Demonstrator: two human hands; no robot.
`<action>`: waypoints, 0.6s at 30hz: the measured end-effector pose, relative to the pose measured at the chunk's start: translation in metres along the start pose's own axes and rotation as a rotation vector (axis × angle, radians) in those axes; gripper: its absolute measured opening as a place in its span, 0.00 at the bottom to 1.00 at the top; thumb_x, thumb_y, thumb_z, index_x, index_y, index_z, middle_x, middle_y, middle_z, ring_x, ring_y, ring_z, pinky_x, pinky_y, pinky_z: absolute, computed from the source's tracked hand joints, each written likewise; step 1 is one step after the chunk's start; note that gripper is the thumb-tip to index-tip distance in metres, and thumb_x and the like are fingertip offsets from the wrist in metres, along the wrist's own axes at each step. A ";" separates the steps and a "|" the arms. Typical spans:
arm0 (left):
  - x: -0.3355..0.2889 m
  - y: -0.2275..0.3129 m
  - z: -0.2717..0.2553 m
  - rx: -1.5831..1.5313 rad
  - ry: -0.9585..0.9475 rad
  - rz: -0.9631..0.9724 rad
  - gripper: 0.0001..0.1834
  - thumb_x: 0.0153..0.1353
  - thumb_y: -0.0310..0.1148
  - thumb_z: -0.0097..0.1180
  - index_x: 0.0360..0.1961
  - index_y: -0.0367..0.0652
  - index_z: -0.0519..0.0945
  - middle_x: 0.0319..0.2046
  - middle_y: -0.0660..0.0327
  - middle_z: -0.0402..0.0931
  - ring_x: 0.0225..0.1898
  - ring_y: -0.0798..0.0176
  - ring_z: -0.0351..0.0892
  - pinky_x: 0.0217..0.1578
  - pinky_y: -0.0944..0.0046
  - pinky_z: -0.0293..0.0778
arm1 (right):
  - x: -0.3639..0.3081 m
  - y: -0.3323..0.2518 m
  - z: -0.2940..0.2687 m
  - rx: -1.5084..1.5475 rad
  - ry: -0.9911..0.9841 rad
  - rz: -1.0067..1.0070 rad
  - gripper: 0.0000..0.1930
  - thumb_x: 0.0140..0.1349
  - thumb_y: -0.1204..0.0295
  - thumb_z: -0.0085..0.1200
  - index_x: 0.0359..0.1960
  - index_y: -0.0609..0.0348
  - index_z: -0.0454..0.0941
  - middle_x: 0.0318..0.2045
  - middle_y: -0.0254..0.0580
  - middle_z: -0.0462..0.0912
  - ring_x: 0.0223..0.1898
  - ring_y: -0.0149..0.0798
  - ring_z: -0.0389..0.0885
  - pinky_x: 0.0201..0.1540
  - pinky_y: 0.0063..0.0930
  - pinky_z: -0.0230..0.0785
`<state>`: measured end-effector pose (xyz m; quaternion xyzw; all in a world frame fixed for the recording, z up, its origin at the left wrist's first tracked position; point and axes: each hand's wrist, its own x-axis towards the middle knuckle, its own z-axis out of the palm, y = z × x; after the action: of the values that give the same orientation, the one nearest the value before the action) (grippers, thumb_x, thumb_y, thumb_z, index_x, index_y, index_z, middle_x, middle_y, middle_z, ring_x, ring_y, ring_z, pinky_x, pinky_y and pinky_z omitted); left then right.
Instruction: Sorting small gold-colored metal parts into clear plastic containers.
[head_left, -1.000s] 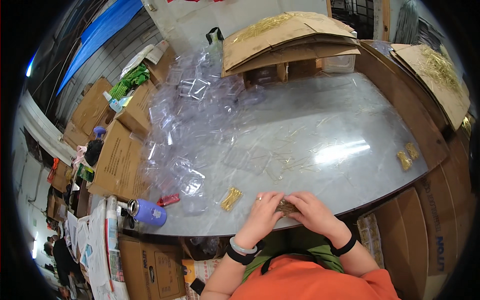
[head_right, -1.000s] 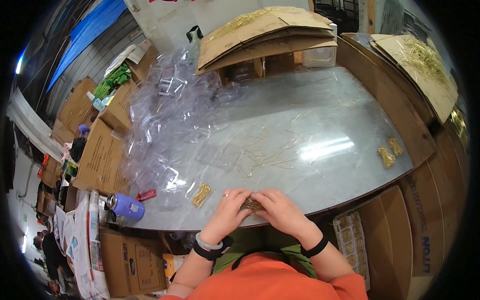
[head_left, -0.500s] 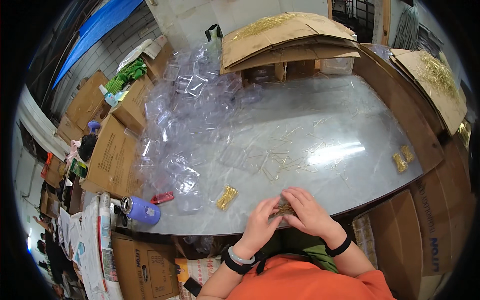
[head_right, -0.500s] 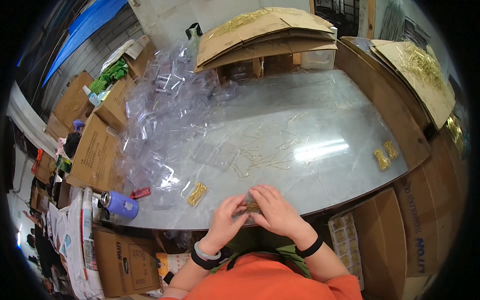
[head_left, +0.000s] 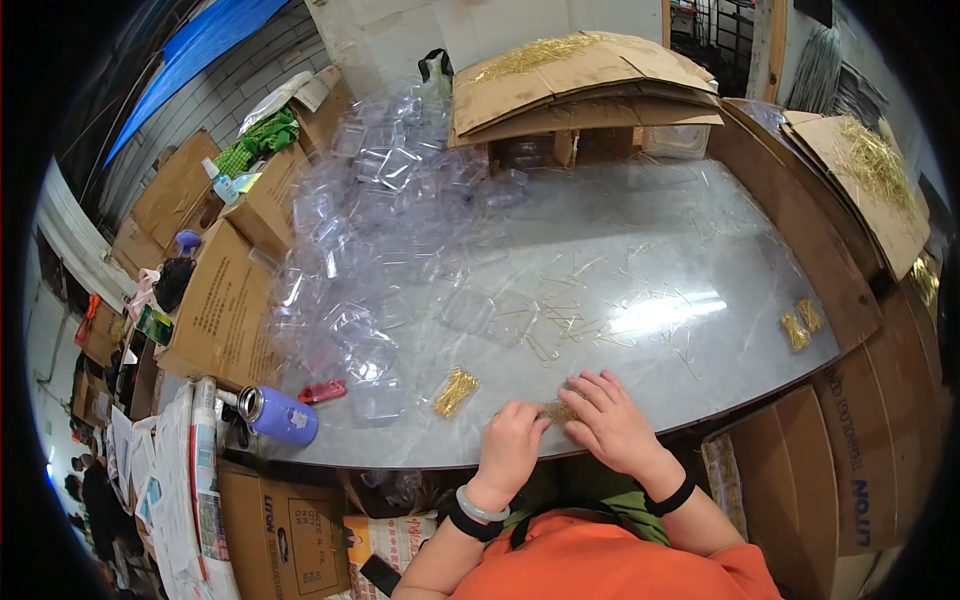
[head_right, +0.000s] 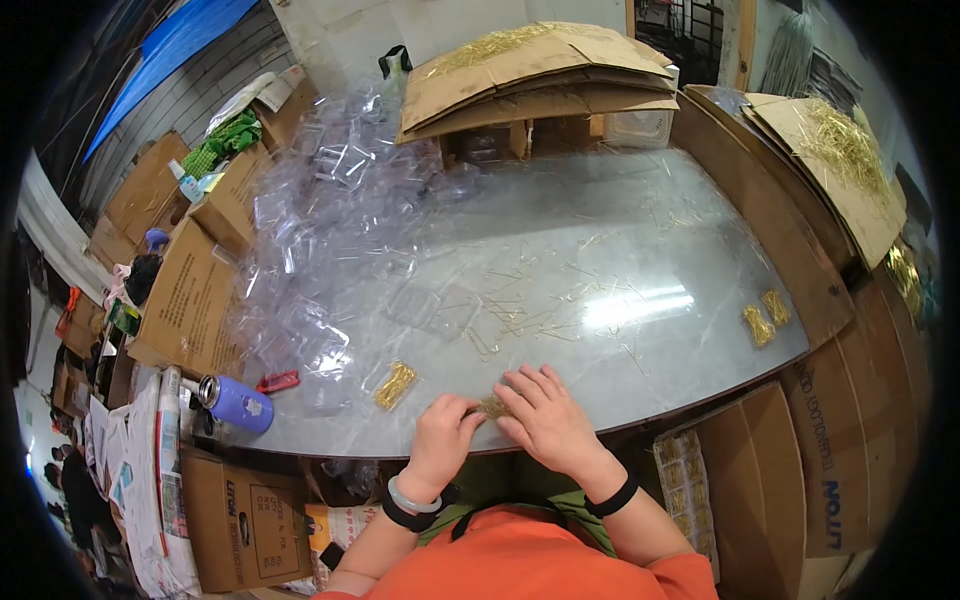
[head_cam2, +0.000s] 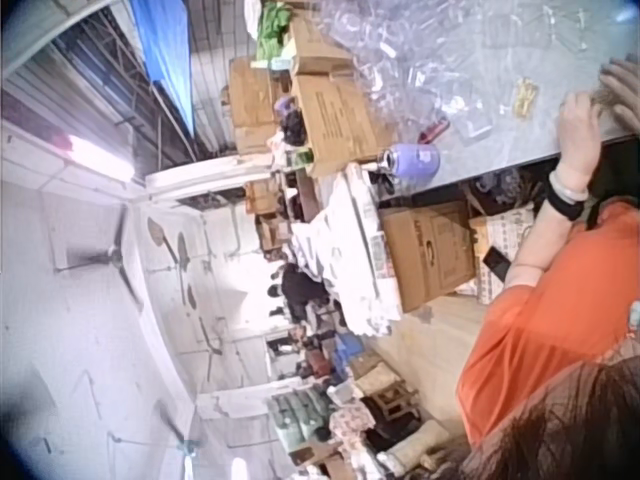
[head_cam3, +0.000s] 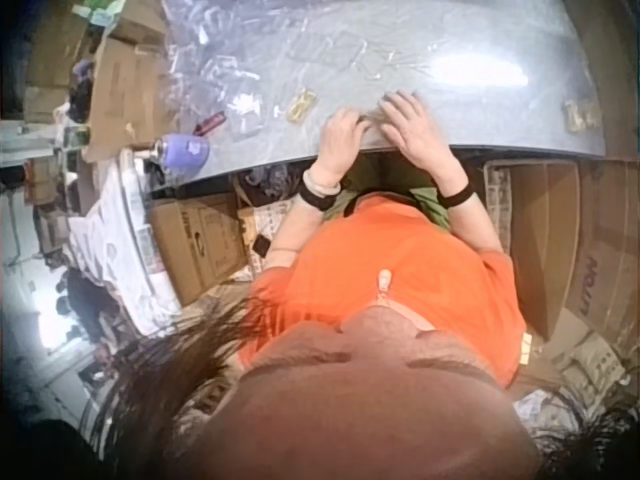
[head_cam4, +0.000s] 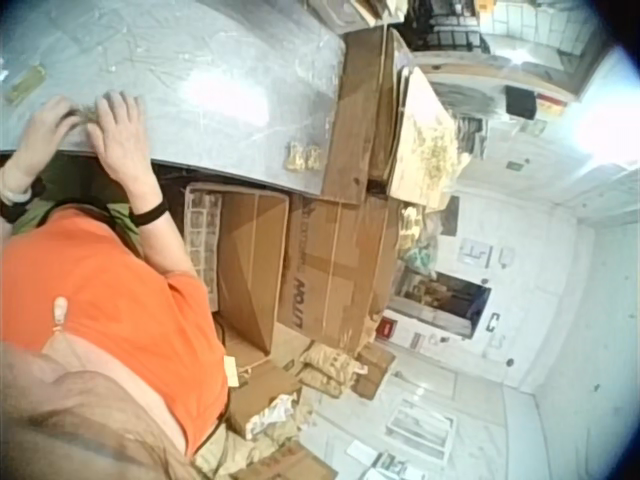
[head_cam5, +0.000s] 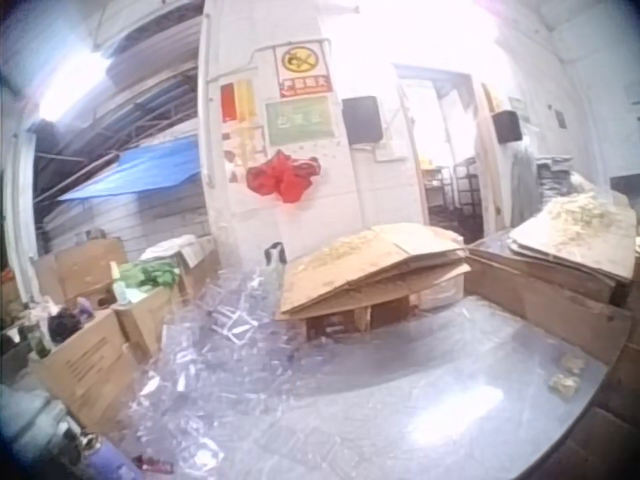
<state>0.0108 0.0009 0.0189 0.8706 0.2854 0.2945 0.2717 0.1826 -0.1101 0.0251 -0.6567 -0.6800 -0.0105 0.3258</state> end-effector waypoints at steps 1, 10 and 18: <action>0.001 -0.001 0.000 -0.047 -0.002 -0.010 0.08 0.60 0.26 0.66 0.41 0.36 0.83 0.36 0.49 0.80 0.38 0.44 0.82 0.39 0.52 0.78 | -0.001 0.003 0.002 0.025 -0.003 0.006 0.19 0.66 0.72 0.59 0.58 0.60 0.76 0.59 0.48 0.77 0.65 0.53 0.72 0.72 0.53 0.61; 0.013 0.015 0.008 -0.206 -0.039 0.021 0.14 0.60 0.22 0.63 0.48 0.37 0.81 0.41 0.48 0.81 0.44 0.41 0.81 0.46 0.50 0.77 | -0.005 0.017 0.007 0.203 0.000 0.027 0.20 0.66 0.77 0.57 0.59 0.62 0.74 0.56 0.52 0.79 0.59 0.57 0.77 0.63 0.47 0.71; 0.017 0.006 0.001 -0.007 -0.281 0.226 0.38 0.56 0.33 0.72 0.68 0.40 0.72 0.69 0.49 0.68 0.72 0.38 0.60 0.70 0.44 0.59 | -0.011 0.030 -0.010 0.581 0.119 0.230 0.25 0.66 0.74 0.58 0.65 0.62 0.71 0.59 0.54 0.78 0.62 0.55 0.75 0.63 0.44 0.69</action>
<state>0.0245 0.0078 0.0280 0.9288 0.1439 0.1996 0.2770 0.2131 -0.1202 0.0152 -0.6070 -0.5554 0.1827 0.5382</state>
